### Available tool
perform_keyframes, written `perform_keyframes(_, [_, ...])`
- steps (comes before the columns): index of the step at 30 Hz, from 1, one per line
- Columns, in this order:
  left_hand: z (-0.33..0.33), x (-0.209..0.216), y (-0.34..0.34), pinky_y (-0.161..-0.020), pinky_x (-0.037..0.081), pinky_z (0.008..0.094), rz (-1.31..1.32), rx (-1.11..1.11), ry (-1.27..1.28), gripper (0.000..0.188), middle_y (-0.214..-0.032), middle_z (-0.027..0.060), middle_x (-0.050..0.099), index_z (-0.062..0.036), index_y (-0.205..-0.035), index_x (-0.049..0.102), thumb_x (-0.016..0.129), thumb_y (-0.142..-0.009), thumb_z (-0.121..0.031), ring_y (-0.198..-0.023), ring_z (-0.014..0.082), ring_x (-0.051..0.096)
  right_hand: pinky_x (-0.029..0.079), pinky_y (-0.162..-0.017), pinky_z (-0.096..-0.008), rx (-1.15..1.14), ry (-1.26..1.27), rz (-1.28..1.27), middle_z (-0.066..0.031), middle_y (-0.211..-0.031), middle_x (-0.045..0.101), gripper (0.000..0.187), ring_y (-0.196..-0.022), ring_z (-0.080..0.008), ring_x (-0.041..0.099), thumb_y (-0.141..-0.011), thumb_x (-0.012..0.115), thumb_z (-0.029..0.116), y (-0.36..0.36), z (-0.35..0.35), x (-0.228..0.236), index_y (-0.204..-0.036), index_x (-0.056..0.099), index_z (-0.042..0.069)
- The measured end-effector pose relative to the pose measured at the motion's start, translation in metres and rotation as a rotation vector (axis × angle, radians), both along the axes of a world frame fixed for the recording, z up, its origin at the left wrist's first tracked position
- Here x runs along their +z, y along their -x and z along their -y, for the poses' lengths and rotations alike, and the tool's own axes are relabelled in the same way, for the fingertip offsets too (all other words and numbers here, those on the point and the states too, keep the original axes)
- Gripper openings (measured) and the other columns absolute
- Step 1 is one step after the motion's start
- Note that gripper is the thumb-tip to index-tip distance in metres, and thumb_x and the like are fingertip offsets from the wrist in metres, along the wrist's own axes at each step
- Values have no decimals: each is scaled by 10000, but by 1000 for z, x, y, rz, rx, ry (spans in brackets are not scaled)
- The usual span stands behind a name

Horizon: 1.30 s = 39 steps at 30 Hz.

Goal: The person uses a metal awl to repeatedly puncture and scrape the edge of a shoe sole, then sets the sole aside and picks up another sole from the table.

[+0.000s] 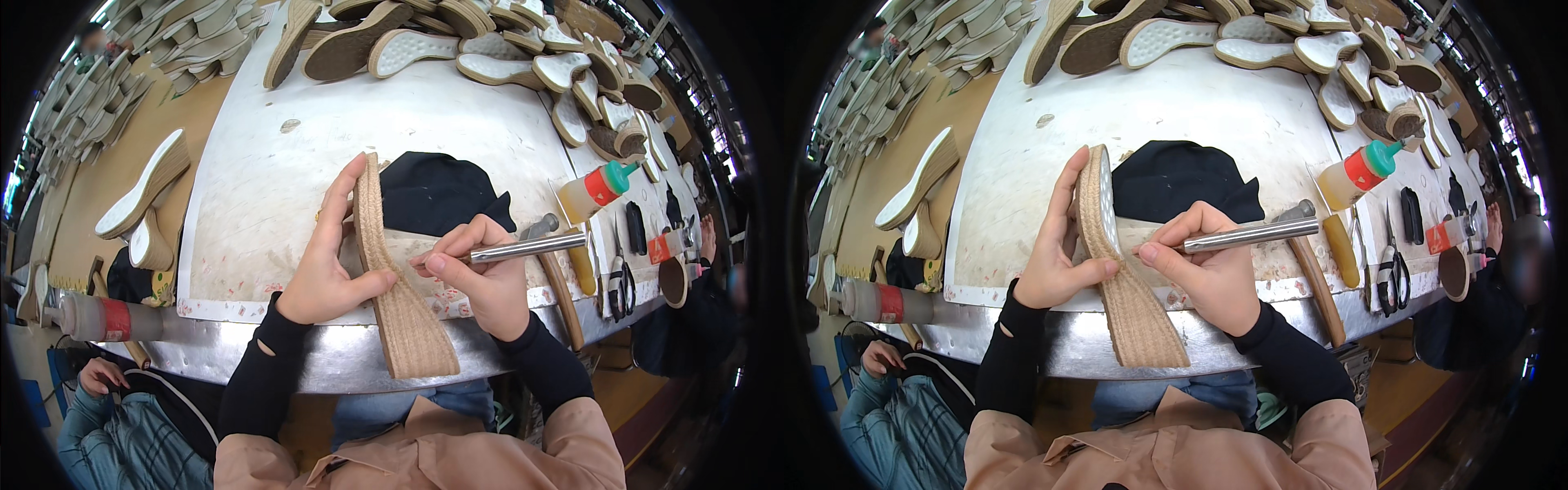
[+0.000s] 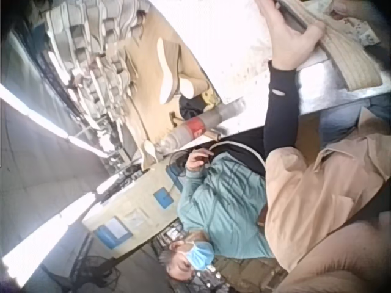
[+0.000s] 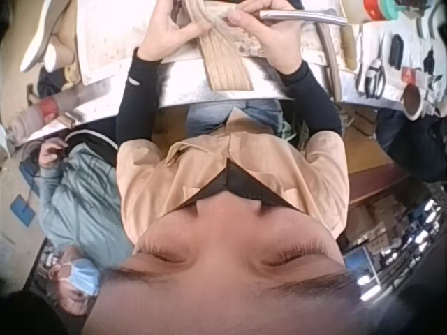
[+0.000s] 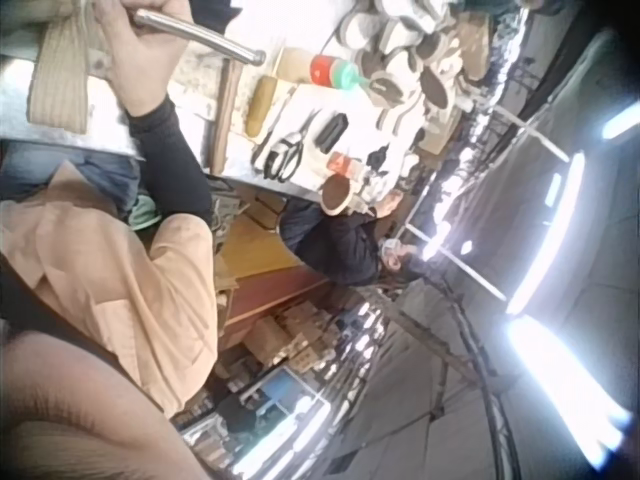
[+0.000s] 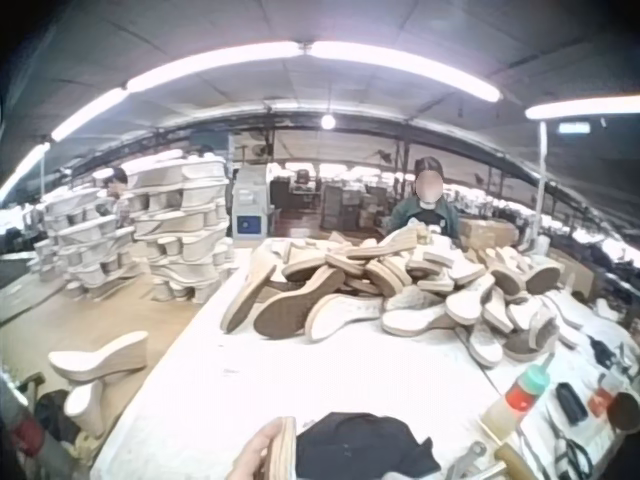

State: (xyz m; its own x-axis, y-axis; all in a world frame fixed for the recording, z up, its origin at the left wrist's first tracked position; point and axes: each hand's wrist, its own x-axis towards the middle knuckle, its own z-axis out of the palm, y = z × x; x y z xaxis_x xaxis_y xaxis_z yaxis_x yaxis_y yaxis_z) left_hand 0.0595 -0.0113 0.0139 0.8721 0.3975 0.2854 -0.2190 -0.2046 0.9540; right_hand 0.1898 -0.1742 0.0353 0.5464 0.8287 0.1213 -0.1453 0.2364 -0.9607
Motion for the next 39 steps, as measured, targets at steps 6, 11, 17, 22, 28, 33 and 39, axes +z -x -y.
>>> perform_keyframes(6, [-10, 2, 6, -1071, 362, 439, -41, -23, -40, 1035, -1555, 136, 205, -115, -1541, 195, 745, -665, -124, -1391, 305, 306, 478, -637, -205, 2, 99, 317, -53, -804, 649, 127, -706, -60, 585, -847, 734, 38, -5, -3, 14, -850, 617, -11])
perform_keyframes(11, [-10, 7, 7, -1048, 378, 445, -46, -25, -48, 1020, -1545, 139, 213, -141, -1540, 220, 742, -664, -131, -1390, 310, 302, 485, -608, -218, -39, 265, 573, -65, -777, 646, 144, -675, -82, 596, -911, 675, 110, -19, -15, 22, -877, 684, -29])
perform_keyframes(17, [-9, 5, 8, -1074, 343, 418, -52, -17, -53, 1041, -1546, 138, 222, -107, -1543, 191, 741, -660, -110, -1373, 293, 330, 539, -673, -236, 205, 209, 469, -114, -881, 688, 135, -774, -95, 641, -886, 673, 31, -13, -9, 16, -774, 604, 6])
perform_keyframes(22, [-8, 4, 7, -1044, 378, 446, -61, 0, -60, 1043, -1542, 182, 202, -133, -1542, 213, 741, -642, -131, -1420, 330, 255, 505, -651, -221, 147, 130, 469, -118, -868, 693, 274, -755, -89, 628, -789, 721, -36, -1, -7, 5, -696, 480, 57])
perform_keyframes(28, [-7, 3, 7, -1046, 379, 447, -55, 26, -89, 1056, -1547, 181, 196, -134, -1541, 213, 753, -633, -136, -1412, 335, 254, 476, -619, -214, 100, 174, 387, -109, -838, 696, 306, -695, -70, 593, -776, 714, -35, 3, -9, 4, -685, 444, 78])
perform_keyframes(33, [-7, 4, 6, -1042, 384, 441, -60, 24, -100, 1058, -1549, 157, 203, -131, -1539, 217, 757, -630, -134, -1382, 320, 308, 469, -616, -216, 41, 149, 428, -92, -803, 677, 319, -685, -72, 578, -763, 696, -47, 7, -7, 3, -689, 416, 85])
perform_keyframes(39, [-3, 3, 4, -1042, 383, 434, -35, 7, -18, 1046, -1552, 148, 196, -109, -1538, 209, 747, -642, -125, -1334, 310, 381, 453, -612, -212, 43, 153, 260, -66, -781, 637, 313, -670, -67, 535, -754, 650, -69, 9, -10, -3, -711, 385, 91])
